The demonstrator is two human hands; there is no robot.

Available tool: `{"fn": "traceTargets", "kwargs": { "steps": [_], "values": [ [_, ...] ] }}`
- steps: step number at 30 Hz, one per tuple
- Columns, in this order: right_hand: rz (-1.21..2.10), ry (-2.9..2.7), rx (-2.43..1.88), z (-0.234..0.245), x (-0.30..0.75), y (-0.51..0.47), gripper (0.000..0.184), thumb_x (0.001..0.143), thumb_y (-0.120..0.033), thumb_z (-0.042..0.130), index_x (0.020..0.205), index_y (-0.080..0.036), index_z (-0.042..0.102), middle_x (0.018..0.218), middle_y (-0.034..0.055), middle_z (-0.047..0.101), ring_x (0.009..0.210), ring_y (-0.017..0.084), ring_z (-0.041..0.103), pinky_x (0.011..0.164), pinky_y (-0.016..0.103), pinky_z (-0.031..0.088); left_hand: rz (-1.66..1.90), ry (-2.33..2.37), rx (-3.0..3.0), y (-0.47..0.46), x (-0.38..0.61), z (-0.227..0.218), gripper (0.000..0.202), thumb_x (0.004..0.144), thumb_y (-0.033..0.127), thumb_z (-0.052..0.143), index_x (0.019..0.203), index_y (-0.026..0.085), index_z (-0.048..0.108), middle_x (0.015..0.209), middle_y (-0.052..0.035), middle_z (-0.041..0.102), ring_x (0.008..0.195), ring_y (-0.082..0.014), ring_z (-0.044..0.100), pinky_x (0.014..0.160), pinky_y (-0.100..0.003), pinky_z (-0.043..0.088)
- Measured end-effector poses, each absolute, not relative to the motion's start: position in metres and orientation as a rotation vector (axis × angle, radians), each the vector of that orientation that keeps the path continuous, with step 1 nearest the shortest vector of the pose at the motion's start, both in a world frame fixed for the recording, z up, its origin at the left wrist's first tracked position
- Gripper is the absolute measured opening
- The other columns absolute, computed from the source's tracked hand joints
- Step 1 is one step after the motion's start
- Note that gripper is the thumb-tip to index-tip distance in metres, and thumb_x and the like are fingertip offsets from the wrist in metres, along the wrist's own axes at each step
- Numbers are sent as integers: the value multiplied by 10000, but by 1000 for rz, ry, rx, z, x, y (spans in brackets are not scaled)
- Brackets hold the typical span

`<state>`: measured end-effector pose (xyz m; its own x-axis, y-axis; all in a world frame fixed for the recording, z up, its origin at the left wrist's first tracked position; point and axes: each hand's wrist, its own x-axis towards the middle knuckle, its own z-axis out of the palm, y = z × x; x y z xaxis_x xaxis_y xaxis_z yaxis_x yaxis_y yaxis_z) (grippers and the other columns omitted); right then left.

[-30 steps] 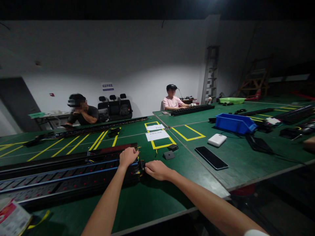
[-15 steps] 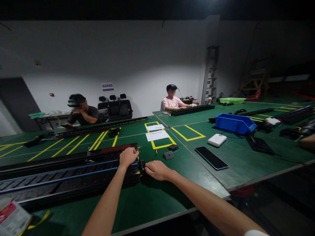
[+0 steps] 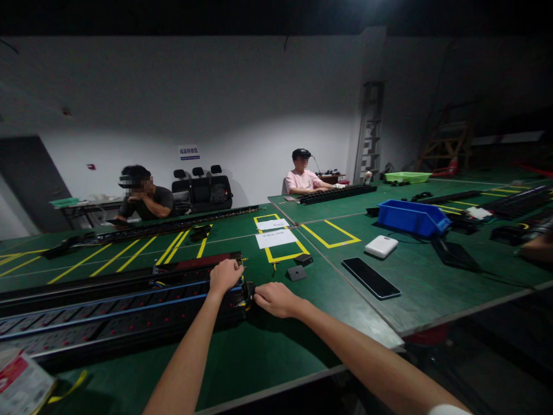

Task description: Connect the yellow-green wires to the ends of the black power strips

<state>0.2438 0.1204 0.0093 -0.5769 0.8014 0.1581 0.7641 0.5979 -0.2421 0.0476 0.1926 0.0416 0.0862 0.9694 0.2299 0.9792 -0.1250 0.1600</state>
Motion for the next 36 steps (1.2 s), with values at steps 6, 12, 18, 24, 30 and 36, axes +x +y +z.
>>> {"fn": "traceTargets", "kwargs": {
  "steps": [6, 12, 18, 24, 30, 36],
  "values": [
    [241, -2577, -1324, 13, 243, 119, 352, 1050, -334, 393, 930, -176, 683, 955, 73, 727, 843, 192, 656, 687, 276, 318, -434, -2043, -2285, 193, 47, 40, 351, 930, 492, 497, 864, 231, 722, 990, -89, 758, 926, -281, 715, 781, -324, 502],
    [231, -2578, -1312, 11, 243, 120, 355, 1046, -334, 395, 925, -174, 687, 955, 78, 730, 847, 196, 654, 693, 276, 324, -432, -2048, -2284, 194, 48, 40, 349, 926, 498, 497, 866, 238, 722, 1002, -90, 757, 940, -283, 713, 798, -335, 505],
    [236, -2581, -1299, 10, 244, 120, 359, 1049, -331, 386, 949, -174, 693, 973, 82, 730, 850, 194, 649, 713, 268, 340, -446, -2050, -2275, 195, 47, 38, 343, 920, 504, 502, 858, 248, 721, 999, -81, 759, 937, -282, 714, 808, -343, 507],
    [236, -2576, -1303, 9, 243, 121, 347, 1047, -331, 400, 941, -175, 691, 976, 80, 730, 860, 196, 655, 708, 268, 335, -463, -2043, -2276, 196, 47, 38, 334, 915, 498, 507, 845, 246, 715, 985, -80, 760, 927, -282, 714, 795, -339, 506],
    [226, -2580, -1292, 9, 244, 122, 353, 1051, -336, 391, 929, -176, 681, 953, 75, 728, 830, 189, 654, 686, 271, 320, -447, -2046, -2289, 194, 47, 40, 348, 919, 506, 496, 845, 242, 711, 987, -78, 760, 929, -281, 713, 779, -331, 500],
    [234, -2580, -1299, 11, 244, 120, 350, 1048, -332, 394, 930, -176, 684, 956, 71, 729, 833, 185, 652, 684, 270, 317, -430, -2057, -2294, 192, 48, 43, 349, 923, 500, 498, 856, 235, 715, 1002, -83, 758, 945, -283, 712, 783, -321, 498]
  ]
}}
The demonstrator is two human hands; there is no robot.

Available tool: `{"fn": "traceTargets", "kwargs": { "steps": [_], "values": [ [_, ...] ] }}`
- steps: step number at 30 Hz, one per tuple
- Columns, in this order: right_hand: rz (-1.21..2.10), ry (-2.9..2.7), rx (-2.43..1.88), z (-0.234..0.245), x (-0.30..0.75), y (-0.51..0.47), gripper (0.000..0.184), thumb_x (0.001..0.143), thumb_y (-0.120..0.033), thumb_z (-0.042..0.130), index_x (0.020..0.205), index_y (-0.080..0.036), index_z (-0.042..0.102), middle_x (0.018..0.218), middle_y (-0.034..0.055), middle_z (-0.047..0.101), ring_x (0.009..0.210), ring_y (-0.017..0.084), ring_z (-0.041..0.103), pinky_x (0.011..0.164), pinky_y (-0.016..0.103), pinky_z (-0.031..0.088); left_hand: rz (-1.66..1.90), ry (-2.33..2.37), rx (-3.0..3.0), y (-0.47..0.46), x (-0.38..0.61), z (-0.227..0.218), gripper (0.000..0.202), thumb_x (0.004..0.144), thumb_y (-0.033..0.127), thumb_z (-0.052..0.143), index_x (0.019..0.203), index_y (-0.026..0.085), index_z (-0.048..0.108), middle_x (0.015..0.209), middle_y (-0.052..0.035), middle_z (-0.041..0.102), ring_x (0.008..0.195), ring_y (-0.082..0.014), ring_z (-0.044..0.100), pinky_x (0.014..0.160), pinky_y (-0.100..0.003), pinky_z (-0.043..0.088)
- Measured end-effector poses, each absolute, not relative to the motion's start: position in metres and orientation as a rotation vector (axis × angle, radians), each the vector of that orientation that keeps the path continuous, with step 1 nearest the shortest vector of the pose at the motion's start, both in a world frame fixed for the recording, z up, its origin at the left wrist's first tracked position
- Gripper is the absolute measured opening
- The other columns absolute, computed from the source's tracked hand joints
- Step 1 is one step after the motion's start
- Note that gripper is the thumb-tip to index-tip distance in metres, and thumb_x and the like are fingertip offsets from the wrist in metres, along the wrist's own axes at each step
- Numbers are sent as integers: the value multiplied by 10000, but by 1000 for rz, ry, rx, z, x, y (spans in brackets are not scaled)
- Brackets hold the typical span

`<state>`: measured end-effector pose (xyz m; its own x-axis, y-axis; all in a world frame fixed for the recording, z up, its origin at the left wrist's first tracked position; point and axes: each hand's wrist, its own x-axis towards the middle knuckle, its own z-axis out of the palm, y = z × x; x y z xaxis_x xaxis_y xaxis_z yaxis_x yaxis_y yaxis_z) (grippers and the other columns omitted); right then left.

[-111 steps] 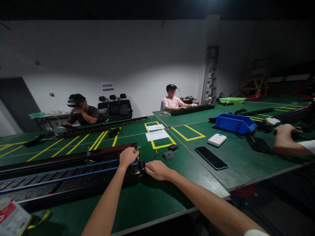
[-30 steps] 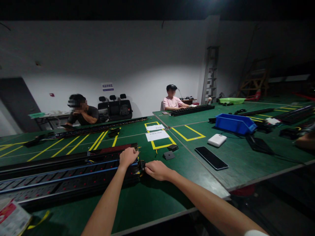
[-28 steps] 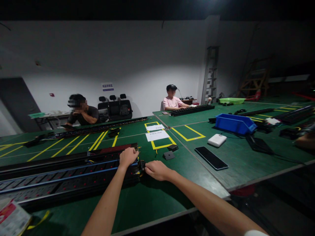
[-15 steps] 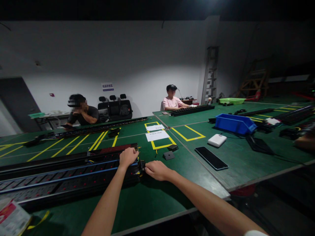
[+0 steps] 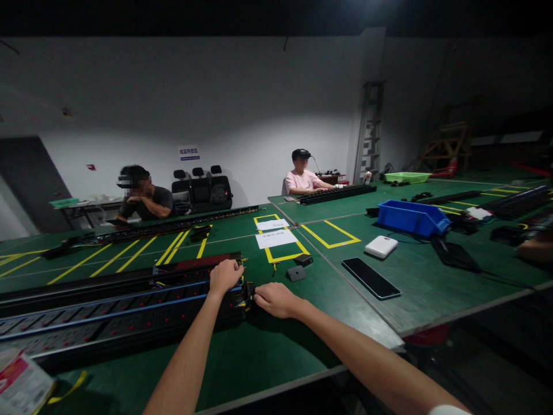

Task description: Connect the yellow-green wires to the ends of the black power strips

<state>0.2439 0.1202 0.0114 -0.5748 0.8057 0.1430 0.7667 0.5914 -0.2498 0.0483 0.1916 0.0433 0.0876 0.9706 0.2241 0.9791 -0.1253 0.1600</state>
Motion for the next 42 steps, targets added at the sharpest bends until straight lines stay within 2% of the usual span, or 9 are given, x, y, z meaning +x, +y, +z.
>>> {"fn": "traceTargets", "kwargs": {
  "steps": [9, 29, 42],
  "values": [
    [239, -2577, -1319, 11, 243, 120, 351, 1047, -335, 400, 938, -176, 693, 987, 81, 734, 880, 202, 662, 709, 272, 336, -427, -2069, -2283, 193, 48, 41, 341, 927, 488, 491, 881, 247, 728, 994, -88, 761, 943, -279, 715, 800, -332, 506],
    [204, -2578, -1283, 10, 244, 121, 352, 1045, -331, 397, 925, -178, 691, 947, 71, 732, 820, 184, 649, 680, 270, 313, -446, -2055, -2286, 193, 48, 42, 337, 912, 486, 487, 816, 251, 708, 948, -76, 758, 906, -290, 715, 781, -353, 508],
    [198, -2575, -1291, 10, 243, 121, 352, 1042, -332, 394, 911, -177, 682, 949, 73, 740, 826, 194, 667, 672, 285, 313, -454, -2055, -2286, 193, 48, 41, 349, 910, 506, 486, 839, 245, 708, 979, -75, 754, 918, -285, 710, 764, -327, 494]
  ]
}}
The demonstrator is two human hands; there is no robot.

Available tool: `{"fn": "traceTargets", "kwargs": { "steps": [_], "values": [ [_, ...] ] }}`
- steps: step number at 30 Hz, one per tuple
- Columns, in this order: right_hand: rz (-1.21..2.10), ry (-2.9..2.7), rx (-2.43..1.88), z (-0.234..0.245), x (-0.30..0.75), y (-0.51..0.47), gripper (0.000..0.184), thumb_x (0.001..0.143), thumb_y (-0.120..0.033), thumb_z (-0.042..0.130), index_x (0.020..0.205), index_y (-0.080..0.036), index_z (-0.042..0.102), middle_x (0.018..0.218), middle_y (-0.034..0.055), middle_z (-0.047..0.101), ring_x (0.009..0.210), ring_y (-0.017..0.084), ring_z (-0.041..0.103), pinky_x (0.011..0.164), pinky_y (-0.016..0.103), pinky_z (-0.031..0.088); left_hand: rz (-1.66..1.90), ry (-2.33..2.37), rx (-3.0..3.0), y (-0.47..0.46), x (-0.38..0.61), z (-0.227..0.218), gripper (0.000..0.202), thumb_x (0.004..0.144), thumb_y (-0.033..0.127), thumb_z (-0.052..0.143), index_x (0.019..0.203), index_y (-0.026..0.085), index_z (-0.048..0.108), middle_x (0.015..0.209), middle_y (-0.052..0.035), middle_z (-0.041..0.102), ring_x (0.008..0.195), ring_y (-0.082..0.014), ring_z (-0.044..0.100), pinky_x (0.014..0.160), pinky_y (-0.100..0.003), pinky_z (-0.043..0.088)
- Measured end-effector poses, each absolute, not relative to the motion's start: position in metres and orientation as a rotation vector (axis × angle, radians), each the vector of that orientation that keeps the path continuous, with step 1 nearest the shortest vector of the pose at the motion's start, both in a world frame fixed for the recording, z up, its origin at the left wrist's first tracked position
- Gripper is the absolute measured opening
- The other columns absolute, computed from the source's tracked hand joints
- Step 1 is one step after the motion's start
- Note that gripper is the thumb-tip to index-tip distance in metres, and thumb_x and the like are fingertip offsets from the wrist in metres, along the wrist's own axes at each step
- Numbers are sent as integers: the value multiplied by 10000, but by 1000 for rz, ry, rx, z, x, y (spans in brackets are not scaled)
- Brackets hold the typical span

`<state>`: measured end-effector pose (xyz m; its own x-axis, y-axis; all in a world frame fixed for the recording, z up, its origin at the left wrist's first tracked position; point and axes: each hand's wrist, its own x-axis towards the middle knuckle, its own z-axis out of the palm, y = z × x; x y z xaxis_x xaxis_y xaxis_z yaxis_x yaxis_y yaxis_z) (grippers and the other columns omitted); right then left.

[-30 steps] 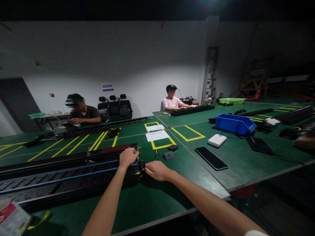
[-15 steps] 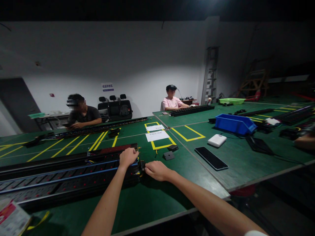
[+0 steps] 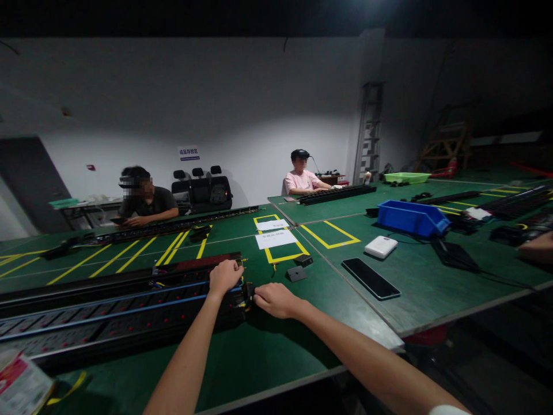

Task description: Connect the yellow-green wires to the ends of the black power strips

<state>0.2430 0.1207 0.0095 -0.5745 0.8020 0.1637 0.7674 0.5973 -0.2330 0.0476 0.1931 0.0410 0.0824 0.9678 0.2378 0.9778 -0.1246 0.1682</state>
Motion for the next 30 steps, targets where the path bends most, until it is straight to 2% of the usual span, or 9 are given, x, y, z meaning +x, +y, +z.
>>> {"fn": "traceTargets", "kwargs": {
  "steps": [15, 30],
  "values": [
    [171, -2569, -1263, 7, 244, 122, 341, 1035, -319, 404, 888, -179, 678, 914, 61, 734, 775, 173, 638, 647, 283, 281, -444, -2065, -2289, 192, 48, 43, 342, 909, 493, 487, 852, 242, 711, 995, -78, 756, 923, -283, 709, 771, -328, 491],
    [212, -2571, -1285, 11, 243, 120, 346, 1040, -326, 398, 923, -180, 689, 936, 67, 734, 796, 176, 640, 669, 271, 303, -437, -2061, -2285, 194, 48, 41, 328, 911, 475, 490, 838, 244, 713, 964, -85, 759, 925, -277, 714, 783, -328, 496]
  ]
}}
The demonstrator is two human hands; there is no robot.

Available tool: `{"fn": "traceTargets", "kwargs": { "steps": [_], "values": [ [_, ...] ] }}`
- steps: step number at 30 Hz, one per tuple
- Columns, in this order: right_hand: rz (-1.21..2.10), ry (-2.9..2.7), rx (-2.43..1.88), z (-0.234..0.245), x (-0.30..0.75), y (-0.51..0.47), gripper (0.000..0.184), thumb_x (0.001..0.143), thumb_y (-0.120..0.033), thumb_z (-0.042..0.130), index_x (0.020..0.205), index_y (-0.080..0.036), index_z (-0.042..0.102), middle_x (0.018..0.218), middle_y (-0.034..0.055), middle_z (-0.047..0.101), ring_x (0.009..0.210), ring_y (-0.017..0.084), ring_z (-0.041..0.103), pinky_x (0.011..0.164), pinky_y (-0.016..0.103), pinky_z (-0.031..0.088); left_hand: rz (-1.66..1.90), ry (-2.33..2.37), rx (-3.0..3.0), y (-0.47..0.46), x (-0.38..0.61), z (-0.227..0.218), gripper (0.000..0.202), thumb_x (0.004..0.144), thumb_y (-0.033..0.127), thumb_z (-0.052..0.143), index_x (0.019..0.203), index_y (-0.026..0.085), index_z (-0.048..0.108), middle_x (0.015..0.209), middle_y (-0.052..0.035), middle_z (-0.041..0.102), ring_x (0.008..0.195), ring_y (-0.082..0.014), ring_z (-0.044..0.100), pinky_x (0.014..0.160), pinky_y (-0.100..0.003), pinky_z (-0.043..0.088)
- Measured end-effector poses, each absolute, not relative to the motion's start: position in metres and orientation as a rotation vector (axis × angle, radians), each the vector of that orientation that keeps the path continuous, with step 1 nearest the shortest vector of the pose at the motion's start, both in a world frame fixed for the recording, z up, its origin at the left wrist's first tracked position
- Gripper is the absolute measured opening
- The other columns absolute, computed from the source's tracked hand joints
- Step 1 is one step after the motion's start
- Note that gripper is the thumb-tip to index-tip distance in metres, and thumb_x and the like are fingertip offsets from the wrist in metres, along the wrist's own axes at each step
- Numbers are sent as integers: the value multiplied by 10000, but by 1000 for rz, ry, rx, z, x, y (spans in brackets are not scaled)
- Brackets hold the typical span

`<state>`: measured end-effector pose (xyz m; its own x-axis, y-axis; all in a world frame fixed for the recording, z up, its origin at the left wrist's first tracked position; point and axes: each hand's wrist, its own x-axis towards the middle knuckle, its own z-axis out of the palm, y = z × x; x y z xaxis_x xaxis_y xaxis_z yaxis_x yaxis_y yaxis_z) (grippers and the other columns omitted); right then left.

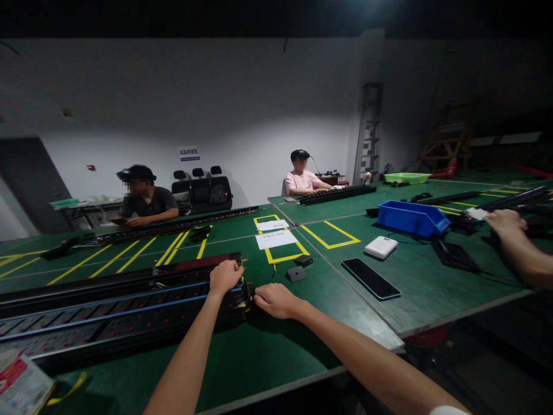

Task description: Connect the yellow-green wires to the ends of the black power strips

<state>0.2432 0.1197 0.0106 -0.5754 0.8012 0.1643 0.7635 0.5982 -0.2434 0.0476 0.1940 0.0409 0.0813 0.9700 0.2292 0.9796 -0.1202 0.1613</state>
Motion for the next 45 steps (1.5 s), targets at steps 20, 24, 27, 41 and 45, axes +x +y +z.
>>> {"fn": "traceTargets", "kwargs": {
  "steps": [20, 24, 27, 41, 45],
  "values": [
    [234, -2574, -1319, 12, 242, 120, 350, 1047, -332, 400, 922, -173, 685, 946, 69, 728, 840, 191, 659, 680, 280, 308, -430, -2061, -2291, 192, 48, 43, 335, 925, 472, 494, 849, 231, 714, 986, -83, 761, 926, -283, 716, 771, -323, 497],
    [229, -2575, -1306, 12, 242, 120, 342, 1040, -324, 406, 918, -172, 686, 944, 71, 732, 831, 187, 657, 675, 280, 308, -429, -2062, -2287, 192, 48, 43, 339, 919, 482, 490, 856, 239, 718, 991, -85, 761, 932, -280, 713, 777, -325, 498],
    [234, -2574, -1308, 11, 242, 120, 337, 1038, -321, 411, 927, -171, 691, 953, 72, 733, 840, 189, 655, 686, 274, 318, -430, -2061, -2290, 192, 48, 42, 351, 920, 497, 486, 868, 242, 721, 1005, -91, 757, 938, -279, 710, 791, -331, 498],
    [223, -2576, -1294, 11, 243, 120, 348, 1046, -325, 397, 926, -175, 687, 947, 71, 729, 822, 185, 651, 685, 271, 321, -435, -2063, -2296, 193, 48, 43, 336, 917, 483, 482, 841, 244, 706, 995, -86, 753, 924, -282, 710, 778, -338, 495],
    [234, -2575, -1300, 11, 243, 120, 359, 1052, -332, 390, 942, -175, 693, 953, 73, 726, 828, 182, 643, 706, 263, 332, -437, -2054, -2302, 192, 48, 43, 343, 922, 487, 483, 830, 238, 701, 987, -81, 754, 924, -279, 712, 773, -328, 494]
  ]
}}
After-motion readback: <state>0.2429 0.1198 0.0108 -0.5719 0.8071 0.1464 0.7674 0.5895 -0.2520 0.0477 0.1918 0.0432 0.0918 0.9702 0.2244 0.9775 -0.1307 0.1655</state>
